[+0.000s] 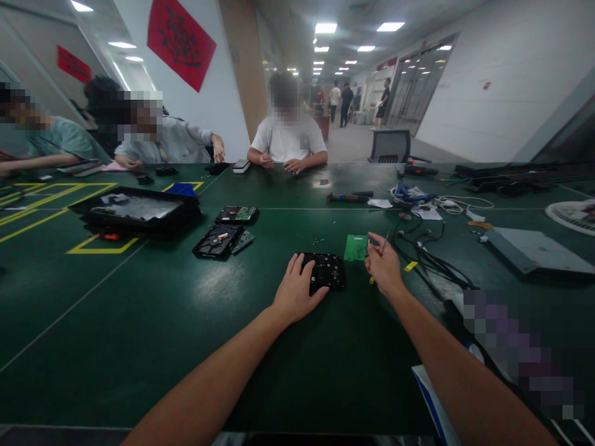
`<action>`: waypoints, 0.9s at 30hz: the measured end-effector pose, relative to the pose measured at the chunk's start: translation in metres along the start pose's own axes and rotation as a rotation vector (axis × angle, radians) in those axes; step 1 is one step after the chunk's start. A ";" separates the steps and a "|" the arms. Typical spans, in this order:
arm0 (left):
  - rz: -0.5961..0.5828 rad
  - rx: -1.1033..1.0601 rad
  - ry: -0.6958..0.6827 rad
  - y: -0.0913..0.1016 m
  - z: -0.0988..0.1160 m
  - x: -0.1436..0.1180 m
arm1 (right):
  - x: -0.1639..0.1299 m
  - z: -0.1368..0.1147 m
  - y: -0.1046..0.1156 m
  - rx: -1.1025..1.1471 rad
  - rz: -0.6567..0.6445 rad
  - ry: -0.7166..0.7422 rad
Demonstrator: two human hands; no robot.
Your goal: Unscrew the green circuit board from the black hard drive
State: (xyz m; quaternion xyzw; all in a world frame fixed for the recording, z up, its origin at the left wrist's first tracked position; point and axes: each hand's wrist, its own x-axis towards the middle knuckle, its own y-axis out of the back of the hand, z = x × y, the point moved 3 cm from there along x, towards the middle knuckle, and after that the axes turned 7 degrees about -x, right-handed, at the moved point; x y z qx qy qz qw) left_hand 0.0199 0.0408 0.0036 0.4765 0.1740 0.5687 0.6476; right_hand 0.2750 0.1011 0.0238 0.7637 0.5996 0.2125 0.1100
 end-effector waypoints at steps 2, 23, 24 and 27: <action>0.001 -0.002 0.012 -0.002 -0.001 0.001 | -0.003 0.000 -0.007 0.225 -0.033 -0.086; 0.048 0.002 -0.116 0.004 0.013 -0.002 | -0.025 -0.005 -0.030 0.189 -0.402 -0.156; 0.043 -0.003 -0.136 0.004 0.014 -0.002 | -0.025 -0.005 -0.030 0.164 -0.389 -0.152; 0.013 -0.013 -0.199 0.004 0.018 -0.003 | -0.026 -0.003 -0.030 0.080 -0.355 -0.146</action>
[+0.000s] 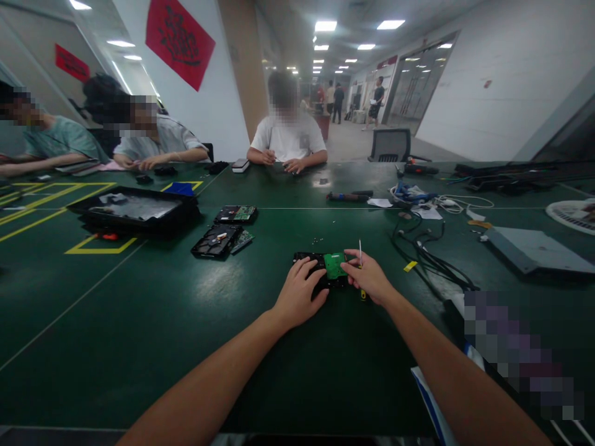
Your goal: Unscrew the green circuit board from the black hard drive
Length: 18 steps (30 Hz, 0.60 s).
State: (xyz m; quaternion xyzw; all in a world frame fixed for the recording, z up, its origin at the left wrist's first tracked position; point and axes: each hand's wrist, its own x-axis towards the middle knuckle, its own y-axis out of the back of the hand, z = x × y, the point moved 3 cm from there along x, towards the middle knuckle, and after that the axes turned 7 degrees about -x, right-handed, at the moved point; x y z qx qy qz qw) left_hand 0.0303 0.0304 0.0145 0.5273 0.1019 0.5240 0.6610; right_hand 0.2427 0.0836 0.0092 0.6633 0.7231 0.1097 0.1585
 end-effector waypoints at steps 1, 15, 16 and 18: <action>-0.013 -0.006 -0.018 0.000 0.001 0.000 | 0.000 0.000 0.000 -0.024 0.004 -0.005; -0.043 -0.024 -0.056 -0.001 0.002 0.000 | 0.001 0.006 0.000 -0.111 0.014 -0.010; -0.042 -0.024 -0.055 -0.001 0.002 -0.001 | 0.002 0.007 0.000 -0.113 0.017 -0.012; -0.042 -0.021 -0.054 -0.001 0.002 -0.001 | 0.002 0.008 0.000 -0.110 0.019 -0.019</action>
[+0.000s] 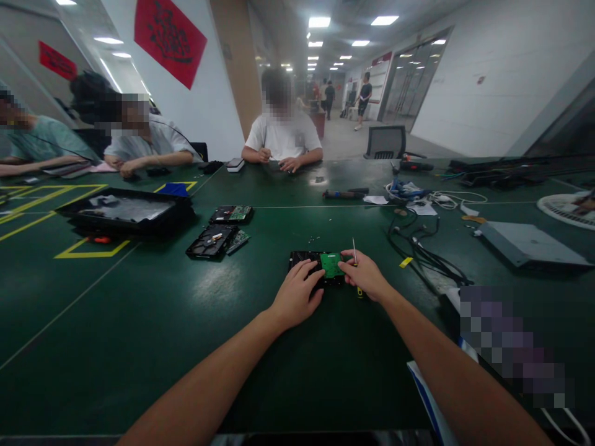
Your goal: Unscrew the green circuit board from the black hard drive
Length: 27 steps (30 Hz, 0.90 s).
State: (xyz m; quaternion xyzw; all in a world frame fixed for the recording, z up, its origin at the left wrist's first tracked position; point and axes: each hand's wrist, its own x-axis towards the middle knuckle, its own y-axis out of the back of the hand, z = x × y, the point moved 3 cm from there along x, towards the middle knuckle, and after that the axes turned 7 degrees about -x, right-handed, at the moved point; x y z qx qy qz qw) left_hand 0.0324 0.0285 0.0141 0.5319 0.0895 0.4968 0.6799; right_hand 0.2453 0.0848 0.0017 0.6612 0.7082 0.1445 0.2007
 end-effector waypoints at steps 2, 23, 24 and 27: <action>0.001 0.001 0.002 0.000 0.000 0.000 | 0.000 0.000 0.000 0.010 -0.001 -0.007; 0.031 -0.034 -0.014 -0.004 -0.006 0.001 | -0.001 -0.007 -0.002 0.045 -0.102 -0.019; 0.030 -0.032 -0.017 -0.004 -0.006 0.001 | -0.001 -0.007 -0.002 0.031 -0.107 -0.010; 0.029 -0.027 -0.023 -0.004 -0.005 0.001 | 0.000 -0.007 -0.003 -0.014 -0.117 0.020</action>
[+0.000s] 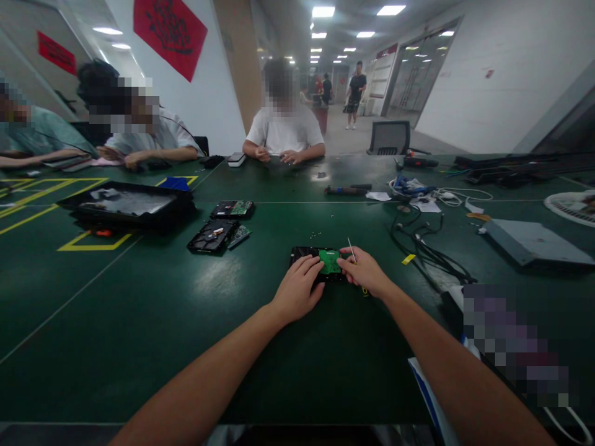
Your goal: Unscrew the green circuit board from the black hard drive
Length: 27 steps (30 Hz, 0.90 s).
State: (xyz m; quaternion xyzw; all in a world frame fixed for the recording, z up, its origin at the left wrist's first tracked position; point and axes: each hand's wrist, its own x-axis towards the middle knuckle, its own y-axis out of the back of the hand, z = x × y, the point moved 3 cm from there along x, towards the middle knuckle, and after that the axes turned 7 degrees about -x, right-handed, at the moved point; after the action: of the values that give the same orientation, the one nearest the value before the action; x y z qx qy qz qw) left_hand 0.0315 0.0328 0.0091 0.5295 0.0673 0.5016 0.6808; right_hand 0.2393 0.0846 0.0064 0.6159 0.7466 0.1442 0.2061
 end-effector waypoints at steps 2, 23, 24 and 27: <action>-0.008 0.014 -0.001 0.000 0.000 0.000 | 0.000 -0.001 0.000 -0.018 -0.001 0.012; -0.002 0.012 -0.005 -0.001 -0.002 -0.001 | -0.005 -0.009 0.004 -0.078 -0.056 0.042; -0.004 0.016 -0.008 -0.001 -0.002 -0.001 | -0.005 -0.009 0.004 -0.079 -0.055 0.045; -0.013 0.029 -0.008 -0.001 -0.001 -0.001 | -0.005 -0.009 0.003 -0.077 -0.052 0.048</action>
State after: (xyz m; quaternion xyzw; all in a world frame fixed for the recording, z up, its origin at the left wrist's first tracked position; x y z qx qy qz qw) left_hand 0.0312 0.0327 0.0077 0.5409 0.0749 0.4940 0.6766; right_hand 0.2385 0.0809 0.0161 0.5841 0.7611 0.1820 0.2155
